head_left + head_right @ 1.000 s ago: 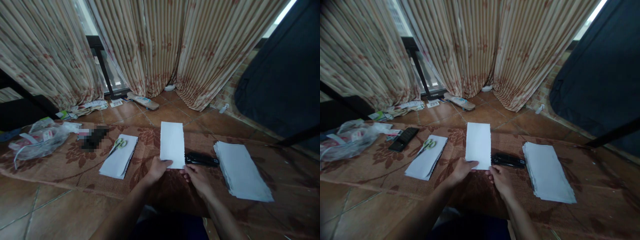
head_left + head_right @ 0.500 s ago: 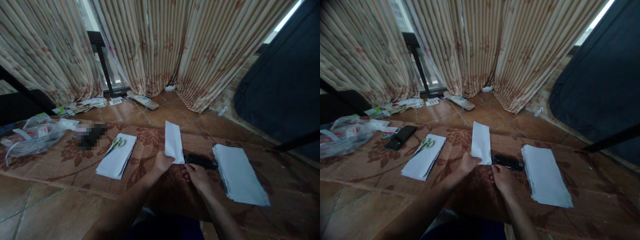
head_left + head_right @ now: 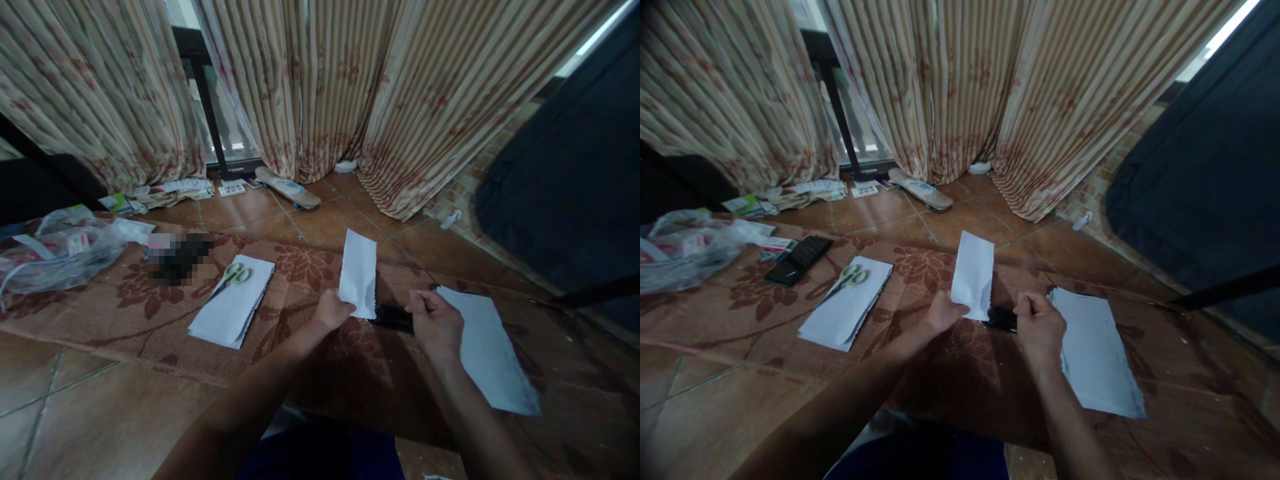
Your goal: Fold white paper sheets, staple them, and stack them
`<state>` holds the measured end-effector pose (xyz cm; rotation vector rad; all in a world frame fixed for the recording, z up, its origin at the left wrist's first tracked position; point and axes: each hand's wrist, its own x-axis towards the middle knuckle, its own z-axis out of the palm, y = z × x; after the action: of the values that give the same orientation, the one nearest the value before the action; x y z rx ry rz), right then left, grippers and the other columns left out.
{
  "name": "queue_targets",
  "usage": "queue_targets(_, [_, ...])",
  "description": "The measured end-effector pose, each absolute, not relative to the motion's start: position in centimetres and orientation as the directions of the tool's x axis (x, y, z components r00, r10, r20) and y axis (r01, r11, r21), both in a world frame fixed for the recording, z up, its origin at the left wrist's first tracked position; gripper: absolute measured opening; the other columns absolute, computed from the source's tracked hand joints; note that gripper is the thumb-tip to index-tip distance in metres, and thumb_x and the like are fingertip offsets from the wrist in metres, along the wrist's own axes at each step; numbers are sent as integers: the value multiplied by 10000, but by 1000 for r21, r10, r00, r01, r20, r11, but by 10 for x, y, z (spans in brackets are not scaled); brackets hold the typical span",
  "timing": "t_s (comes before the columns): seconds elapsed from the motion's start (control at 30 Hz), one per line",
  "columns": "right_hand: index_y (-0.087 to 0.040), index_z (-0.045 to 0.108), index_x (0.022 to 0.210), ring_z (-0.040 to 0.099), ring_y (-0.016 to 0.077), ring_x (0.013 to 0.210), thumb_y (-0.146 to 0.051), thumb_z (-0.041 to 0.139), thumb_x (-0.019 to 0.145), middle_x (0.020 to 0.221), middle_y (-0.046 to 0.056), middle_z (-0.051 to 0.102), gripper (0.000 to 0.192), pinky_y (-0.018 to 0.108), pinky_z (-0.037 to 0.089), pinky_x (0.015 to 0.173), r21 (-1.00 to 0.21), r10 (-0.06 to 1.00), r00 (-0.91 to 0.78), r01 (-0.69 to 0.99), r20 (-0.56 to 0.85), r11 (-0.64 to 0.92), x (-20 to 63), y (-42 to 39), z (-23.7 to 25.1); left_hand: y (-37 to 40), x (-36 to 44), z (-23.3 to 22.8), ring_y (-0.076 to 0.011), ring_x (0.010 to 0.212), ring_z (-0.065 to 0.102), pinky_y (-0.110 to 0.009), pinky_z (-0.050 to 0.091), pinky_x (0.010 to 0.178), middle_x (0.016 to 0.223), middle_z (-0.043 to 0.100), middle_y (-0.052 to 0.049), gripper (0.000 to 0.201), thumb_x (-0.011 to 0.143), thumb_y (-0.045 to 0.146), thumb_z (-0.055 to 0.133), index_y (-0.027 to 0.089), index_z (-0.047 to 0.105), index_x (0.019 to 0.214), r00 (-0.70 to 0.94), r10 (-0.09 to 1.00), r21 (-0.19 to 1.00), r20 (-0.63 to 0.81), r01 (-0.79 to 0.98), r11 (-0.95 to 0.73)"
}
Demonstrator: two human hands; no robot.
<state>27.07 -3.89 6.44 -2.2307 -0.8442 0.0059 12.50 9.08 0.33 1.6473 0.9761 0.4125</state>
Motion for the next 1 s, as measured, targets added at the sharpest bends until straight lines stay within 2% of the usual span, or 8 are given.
queue_targets(0.1, [-179, 679, 898, 651, 201, 729, -418, 424, 858, 736, 49, 725, 352, 279, 432, 671, -538, 652, 740, 622, 165, -569, 285, -12, 61, 91, 124, 4, -153, 624, 584, -231, 445, 548, 748, 671, -71, 178, 634, 114, 669, 42, 706, 792, 593, 776, 908, -212, 413, -68])
queue_targets(0.23, [-198, 691, 768, 637, 186, 731, -302, 460, 839, 701, 29, 720, 264, 267, 399, 654, -405, 749, 663, 686, 4, -604, 293, 11, 43, 92, 125, 2, -153, 630, 588, -230, 453, 563, 734, 669, -61, 186, 642, 109, 652, 51, 710, 809, 623, 755, 905, -205, 414, -96])
queue_targets(0.4, [-200, 695, 778, 629, 162, 724, -261, 449, 847, 732, 25, 722, 262, 255, 388, 645, -363, 747, 663, 687, -39, -629, 294, 14, 32, 94, 126, 0, -140, 623, 572, -217, 443, 558, 698, 652, -35, 177, 641, 113, 638, 72, 713, 796, 650, 734, 913, -195, 395, -107])
queue_targets(1.0, [-210, 705, 878, 634, 191, 795, -270, 436, 842, 735, 31, 714, 277, 276, 412, 692, -286, 723, 681, 675, -116, -681, 291, 17, 32, 99, 125, -6, -111, 566, 519, -190, 387, 506, 589, 579, 3, 81, 613, 107, 633, 83, 693, 662, 690, 700, 959, -184, 283, -27])
